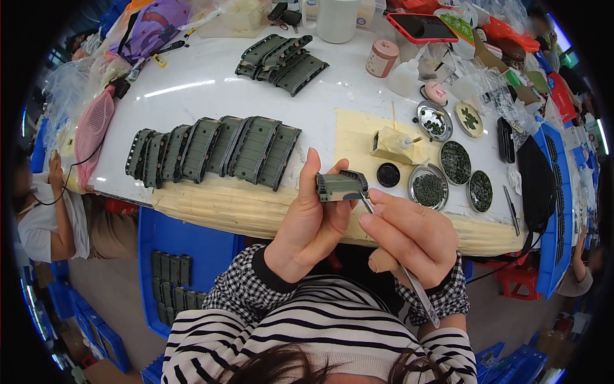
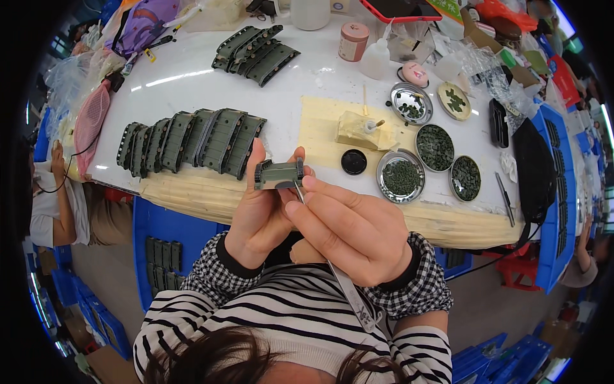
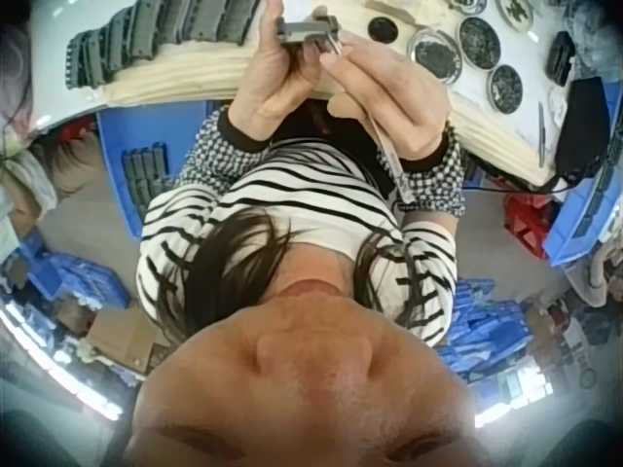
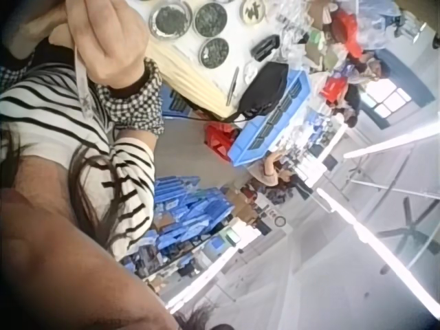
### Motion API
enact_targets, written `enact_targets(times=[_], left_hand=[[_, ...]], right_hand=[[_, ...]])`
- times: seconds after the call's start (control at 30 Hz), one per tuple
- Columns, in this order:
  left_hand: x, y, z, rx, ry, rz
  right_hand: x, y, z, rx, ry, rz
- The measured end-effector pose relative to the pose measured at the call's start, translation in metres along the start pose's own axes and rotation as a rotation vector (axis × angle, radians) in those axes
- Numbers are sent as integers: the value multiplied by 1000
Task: Assemble small plastic components of toy tank models at a manufacturing workbench.
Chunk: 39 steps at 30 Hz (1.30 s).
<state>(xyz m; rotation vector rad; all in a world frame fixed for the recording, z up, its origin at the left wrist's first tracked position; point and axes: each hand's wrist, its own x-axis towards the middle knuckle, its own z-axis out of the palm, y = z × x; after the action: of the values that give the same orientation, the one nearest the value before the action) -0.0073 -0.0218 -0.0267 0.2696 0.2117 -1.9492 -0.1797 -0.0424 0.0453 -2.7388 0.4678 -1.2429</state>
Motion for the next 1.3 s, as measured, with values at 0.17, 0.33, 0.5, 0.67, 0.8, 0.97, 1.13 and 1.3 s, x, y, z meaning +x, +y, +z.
enact_targets(times=[0.17, 0.33, 0.5, 0.67, 0.8, 0.97, 1.13, 1.3], left_hand=[[-1, -1, 0, 48, 12, 28], [1, -3, -2, 39, 12, 43], [-3, -5, 13, 17, 30, 19], [-9, -4, 24, -111, 47, -111], [-10, -9, 22, -175, -45, -120], [-14, -22, 22, 14, -27, -129], [-19, -24, 14, -19, -105, -243], [-24, -33, 26, 179, -52, -103]], right_hand=[[0, -2, 0, -17, -1, 10], [-1, -3, -1, -48, -23, 1], [1, -5, -6, 53, 40, 96], [-10, 1, -5, 236, 305, 307], [2, 7, 8, 177, 246, 347], [3, 9, 17, 338, 259, 474], [2, 16, 14, 404, 277, 504], [2, 9, 4, 696, 276, 799]])
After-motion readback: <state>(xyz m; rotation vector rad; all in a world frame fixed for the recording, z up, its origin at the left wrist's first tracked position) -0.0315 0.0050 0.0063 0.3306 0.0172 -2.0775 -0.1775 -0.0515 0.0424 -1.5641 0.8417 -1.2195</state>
